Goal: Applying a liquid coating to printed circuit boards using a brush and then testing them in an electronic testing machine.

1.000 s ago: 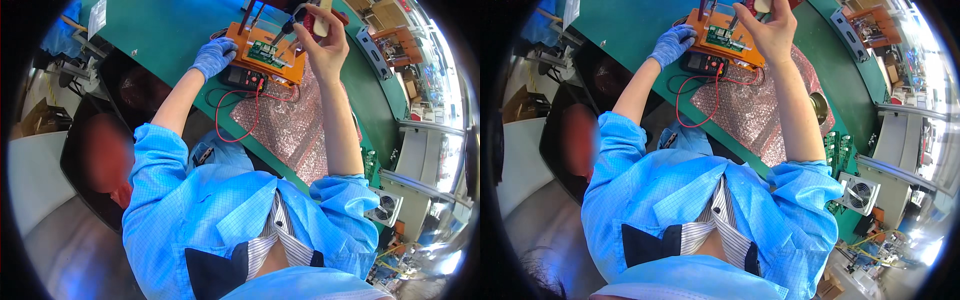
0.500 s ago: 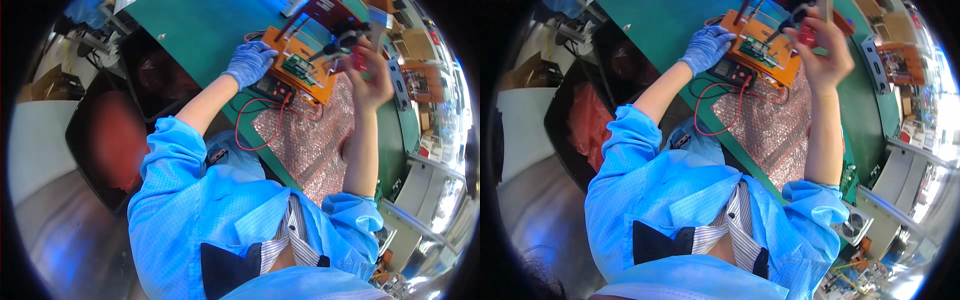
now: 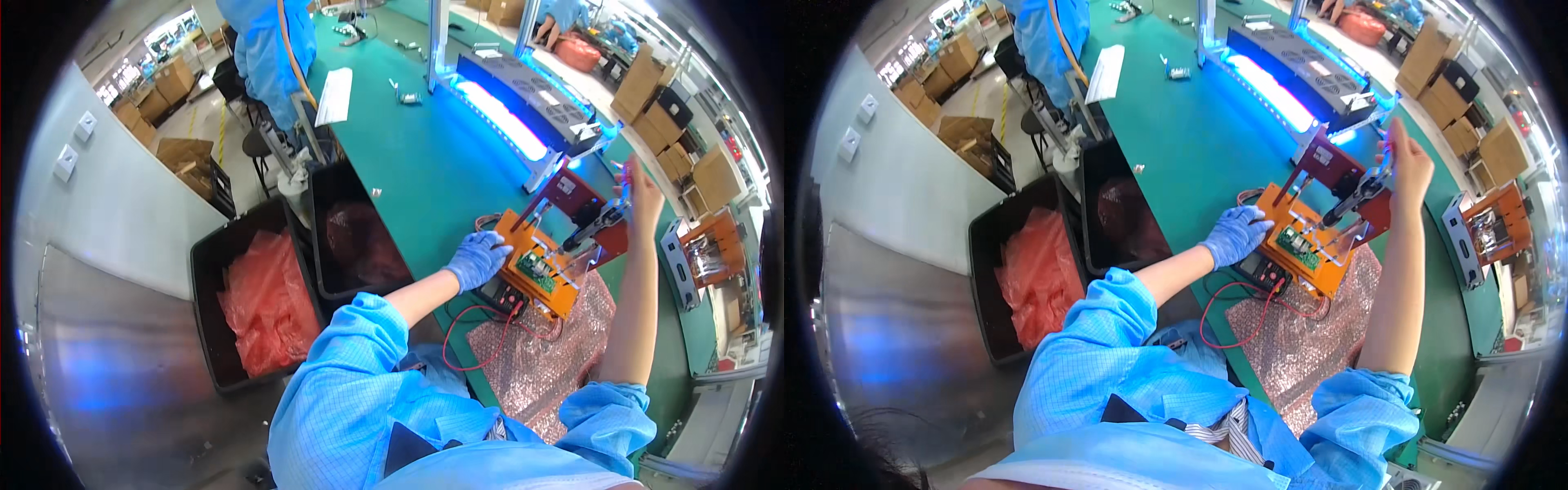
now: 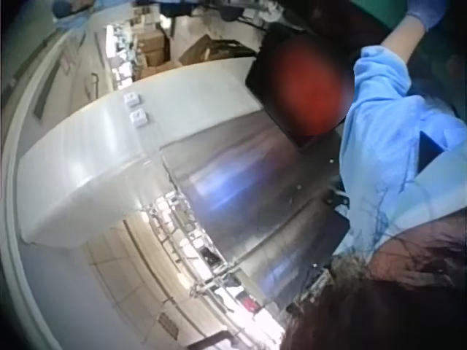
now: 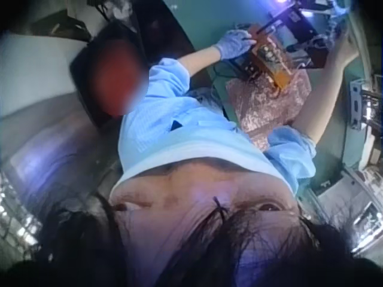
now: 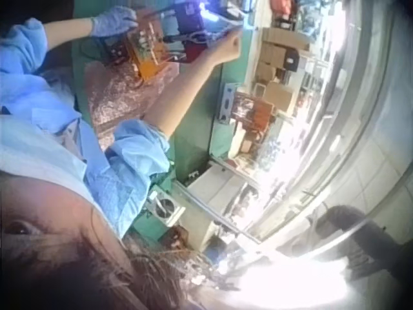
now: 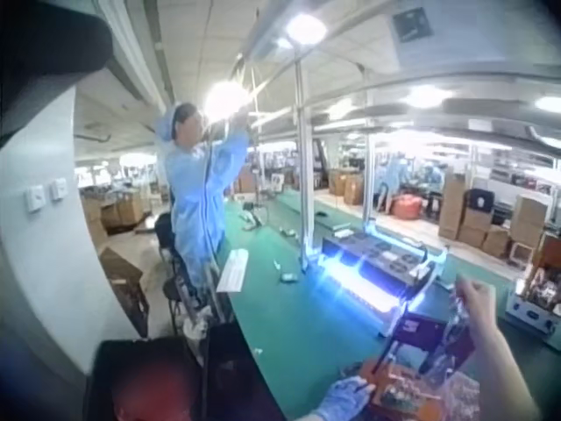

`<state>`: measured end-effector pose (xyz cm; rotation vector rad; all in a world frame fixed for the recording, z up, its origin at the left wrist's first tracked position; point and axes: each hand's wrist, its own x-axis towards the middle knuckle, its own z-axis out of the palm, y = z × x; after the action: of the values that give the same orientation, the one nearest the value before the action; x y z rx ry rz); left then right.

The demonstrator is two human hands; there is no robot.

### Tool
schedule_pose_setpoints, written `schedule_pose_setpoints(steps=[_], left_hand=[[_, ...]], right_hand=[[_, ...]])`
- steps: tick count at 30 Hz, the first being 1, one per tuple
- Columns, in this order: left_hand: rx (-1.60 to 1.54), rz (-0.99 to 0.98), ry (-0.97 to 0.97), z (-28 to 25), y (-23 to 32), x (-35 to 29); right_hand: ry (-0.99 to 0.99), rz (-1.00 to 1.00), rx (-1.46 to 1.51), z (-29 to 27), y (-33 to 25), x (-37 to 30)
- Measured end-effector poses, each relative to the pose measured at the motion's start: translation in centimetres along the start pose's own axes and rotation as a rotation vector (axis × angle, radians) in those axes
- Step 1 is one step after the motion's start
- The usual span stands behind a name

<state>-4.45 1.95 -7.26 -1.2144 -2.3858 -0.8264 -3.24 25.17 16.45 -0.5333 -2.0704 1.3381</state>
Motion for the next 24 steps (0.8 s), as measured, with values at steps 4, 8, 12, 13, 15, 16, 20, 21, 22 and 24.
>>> schedule_pose_setpoints(steps=[4,8,12,13,15,16,20,21,22,24], left_hand=[[-0.008,-0.006,-0.023,-0.3,0.0,0.6],[-0.134,-0.189,-0.417,-2.7,0.4,3.2],[-0.238,-0.123,-0.307,-2.1,2.2,4.2],[-0.303,-0.205,-0.348,-1.9,2.2,4.8],[-0.345,-0.294,-0.358,-1.5,2.3,5.7],[-0.373,-0.287,-0.382,-1.6,2.1,6.1],[-0.689,-0.275,-0.294,-0.9,1.0,5.4],[-0.97,-0.275,-0.196,-1.2,1.1,5.1],[-0.966,-0.273,-0.204,-1.6,1.1,4.8],[-0.656,-0.32,-0.211,-3.3,2.1,4.6]], right_hand=[[0.108,-0.153,-0.195,-2.0,1.3,-1.4],[0.217,-0.308,-0.027,-4.7,2.9,-6.9],[0.311,-0.275,-0.043,-8.6,6.1,-13.2],[0.353,-0.263,-0.008,-9.5,6.8,-14.6],[0.432,-0.229,0.085,-11.6,8.7,-17.2],[0.466,-0.208,0.147,-12.9,9.9,-18.2],[0.616,-0.105,0.215,-17.2,12.7,-22.5],[0.682,-0.042,0.277,-18.0,13.2,-23.7],[0.746,0.023,0.341,-18.5,13.7,-24.7],[0.826,0.088,0.349,-19.3,13.9,-26.8]])
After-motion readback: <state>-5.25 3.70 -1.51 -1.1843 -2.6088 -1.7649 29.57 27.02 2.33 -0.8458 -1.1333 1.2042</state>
